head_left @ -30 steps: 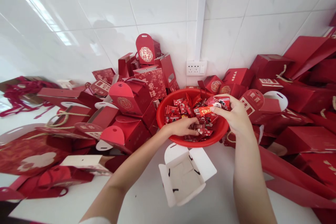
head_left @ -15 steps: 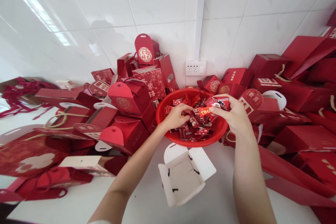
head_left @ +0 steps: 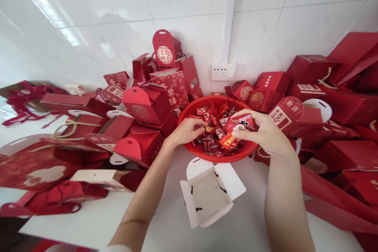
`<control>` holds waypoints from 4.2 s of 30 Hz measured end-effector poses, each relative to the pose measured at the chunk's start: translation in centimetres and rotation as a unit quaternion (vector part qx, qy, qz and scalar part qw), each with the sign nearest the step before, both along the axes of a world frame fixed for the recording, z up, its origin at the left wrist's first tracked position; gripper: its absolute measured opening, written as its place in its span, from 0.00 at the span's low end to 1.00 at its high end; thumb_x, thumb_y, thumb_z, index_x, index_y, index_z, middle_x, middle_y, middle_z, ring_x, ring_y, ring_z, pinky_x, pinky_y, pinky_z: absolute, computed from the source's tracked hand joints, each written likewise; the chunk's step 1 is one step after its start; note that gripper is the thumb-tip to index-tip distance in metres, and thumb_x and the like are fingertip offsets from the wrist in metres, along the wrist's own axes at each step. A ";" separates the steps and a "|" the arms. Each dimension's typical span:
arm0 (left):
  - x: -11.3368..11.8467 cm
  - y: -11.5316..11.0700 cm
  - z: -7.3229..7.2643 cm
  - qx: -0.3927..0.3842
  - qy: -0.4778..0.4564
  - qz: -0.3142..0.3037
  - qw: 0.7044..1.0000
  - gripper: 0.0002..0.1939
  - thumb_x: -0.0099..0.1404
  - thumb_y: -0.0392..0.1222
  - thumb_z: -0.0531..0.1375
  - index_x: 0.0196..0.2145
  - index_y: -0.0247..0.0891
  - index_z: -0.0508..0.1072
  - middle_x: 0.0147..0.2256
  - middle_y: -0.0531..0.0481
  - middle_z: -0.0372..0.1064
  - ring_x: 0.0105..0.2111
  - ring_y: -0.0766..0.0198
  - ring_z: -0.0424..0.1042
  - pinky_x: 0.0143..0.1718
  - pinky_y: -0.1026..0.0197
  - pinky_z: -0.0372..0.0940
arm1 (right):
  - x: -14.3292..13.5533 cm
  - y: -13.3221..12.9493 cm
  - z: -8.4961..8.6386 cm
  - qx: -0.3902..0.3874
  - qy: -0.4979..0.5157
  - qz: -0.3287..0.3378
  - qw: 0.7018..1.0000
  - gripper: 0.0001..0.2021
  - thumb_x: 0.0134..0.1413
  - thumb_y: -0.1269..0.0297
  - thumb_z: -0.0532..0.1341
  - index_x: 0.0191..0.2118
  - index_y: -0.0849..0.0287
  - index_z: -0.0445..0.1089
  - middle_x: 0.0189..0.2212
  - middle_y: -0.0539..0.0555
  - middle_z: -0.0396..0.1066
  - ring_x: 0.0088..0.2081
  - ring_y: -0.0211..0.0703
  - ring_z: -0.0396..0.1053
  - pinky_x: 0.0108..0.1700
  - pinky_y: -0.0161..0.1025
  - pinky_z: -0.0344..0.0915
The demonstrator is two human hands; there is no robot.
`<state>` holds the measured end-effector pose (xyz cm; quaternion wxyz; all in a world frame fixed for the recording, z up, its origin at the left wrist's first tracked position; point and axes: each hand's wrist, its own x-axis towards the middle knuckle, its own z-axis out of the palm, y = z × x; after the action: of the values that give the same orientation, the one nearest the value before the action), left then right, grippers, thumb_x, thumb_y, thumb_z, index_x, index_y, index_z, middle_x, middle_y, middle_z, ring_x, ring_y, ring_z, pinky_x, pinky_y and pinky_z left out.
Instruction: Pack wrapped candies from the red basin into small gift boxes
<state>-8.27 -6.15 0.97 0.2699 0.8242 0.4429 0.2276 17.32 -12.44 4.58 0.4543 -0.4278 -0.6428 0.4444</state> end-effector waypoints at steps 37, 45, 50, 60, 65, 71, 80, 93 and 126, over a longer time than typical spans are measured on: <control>2.3 0.6 0.2 -0.088 0.407 0.014 0.909 0.13 0.54 0.38 0.68 0.39 0.42 0.83 0.41 0.46 0.81 0.43 0.53 0.78 0.39 0.61 0.67 | -0.4 -1.6 1.5 0.019 0.159 -0.067 0.985 0.06 0.51 0.59 0.69 0.33 0.55 0.78 0.28 0.49 0.76 0.29 0.39 0.72 0.32 0.35 0.69; 1.2 0.9 -0.6 -0.030 0.279 0.008 0.960 0.08 0.65 0.40 0.61 0.35 0.39 0.81 0.35 0.47 0.80 0.38 0.57 0.76 0.38 0.61 0.63 | -0.1 -1.6 1.4 0.034 0.135 -0.087 0.986 0.06 0.52 0.59 0.68 0.34 0.55 0.78 0.28 0.50 0.76 0.29 0.41 0.73 0.33 0.38 0.71; 0.4 1.1 -1.5 -0.035 0.058 -0.010 0.998 0.11 0.67 0.42 0.60 0.33 0.33 0.79 0.31 0.48 0.77 0.32 0.62 0.72 0.37 0.63 0.64 | -0.2 -1.6 1.4 0.043 0.126 -0.083 0.988 0.06 0.53 0.60 0.67 0.34 0.56 0.78 0.28 0.50 0.76 0.30 0.41 0.73 0.34 0.38 0.71; -0.9 -6.6 1.9 -0.058 -0.156 -0.159 0.973 0.14 0.69 0.46 0.63 0.45 0.33 0.80 0.40 0.43 0.79 0.38 0.61 0.76 0.42 0.62 0.69 | -0.1 -1.9 1.4 0.053 0.091 -0.079 0.991 0.08 0.53 0.56 0.69 0.36 0.55 0.77 0.29 0.51 0.76 0.30 0.42 0.73 0.34 0.40 0.71; -2.1 -9.3 1.8 -0.008 -0.032 -0.161 0.986 0.14 0.72 0.44 0.59 0.51 0.38 0.78 0.43 0.43 0.75 0.41 0.61 0.75 0.45 0.61 0.69 | -0.3 -2.2 1.5 0.050 0.079 -0.059 0.994 0.08 0.54 0.55 0.69 0.36 0.52 0.78 0.31 0.51 0.78 0.31 0.45 0.74 0.35 0.42 0.72; -4.2 -12.3 0.9 -0.009 0.011 -0.071 0.997 0.14 0.72 0.44 0.59 0.50 0.40 0.78 0.50 0.43 0.71 0.49 0.58 0.73 0.53 0.58 0.67 | -1.2 -3.1 2.0 0.041 -0.006 0.032 0.999 0.07 0.58 0.58 0.66 0.38 0.54 0.78 0.35 0.52 0.79 0.36 0.44 0.76 0.39 0.39 0.72; -6.2 -13.7 -0.8 -0.105 0.021 -0.049 0.993 0.20 0.71 0.47 0.59 0.58 0.41 0.73 0.50 0.43 0.75 0.44 0.59 0.75 0.49 0.58 0.69 | -5.5 -4.4 1.4 -0.007 -0.100 0.226 0.969 0.02 0.59 0.66 0.63 0.35 0.57 0.72 0.32 0.49 0.77 0.35 0.40 0.76 0.39 0.37 0.70; -6.6 -13.4 -1.3 -0.108 0.000 -0.078 0.991 0.23 0.70 0.48 0.59 0.60 0.38 0.73 0.49 0.43 0.77 0.44 0.58 0.77 0.48 0.60 0.69 | -5.5 -7.4 -2.4 0.090 -0.261 0.162 0.947 0.13 0.59 0.75 0.57 0.39 0.54 0.78 0.37 0.51 0.81 0.37 0.46 0.78 0.42 0.40 0.70; -4.2 -14.5 -3.5 -0.159 -0.093 -0.044 0.982 0.40 0.61 0.41 0.67 0.69 0.47 0.60 0.63 0.44 0.66 0.54 0.54 0.71 0.60 0.49 0.64 | -4.1 -15.7 -11.7 0.145 -0.077 -0.052 0.985 0.19 0.53 0.57 0.70 0.52 0.48 0.77 0.51 0.58 0.78 0.55 0.58 0.74 0.56 0.53 0.74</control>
<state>-12.46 -20.61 -2.48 0.4470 0.7647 0.4100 0.2175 13.17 -28.12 -7.16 0.4832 -0.4232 -0.7105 0.2874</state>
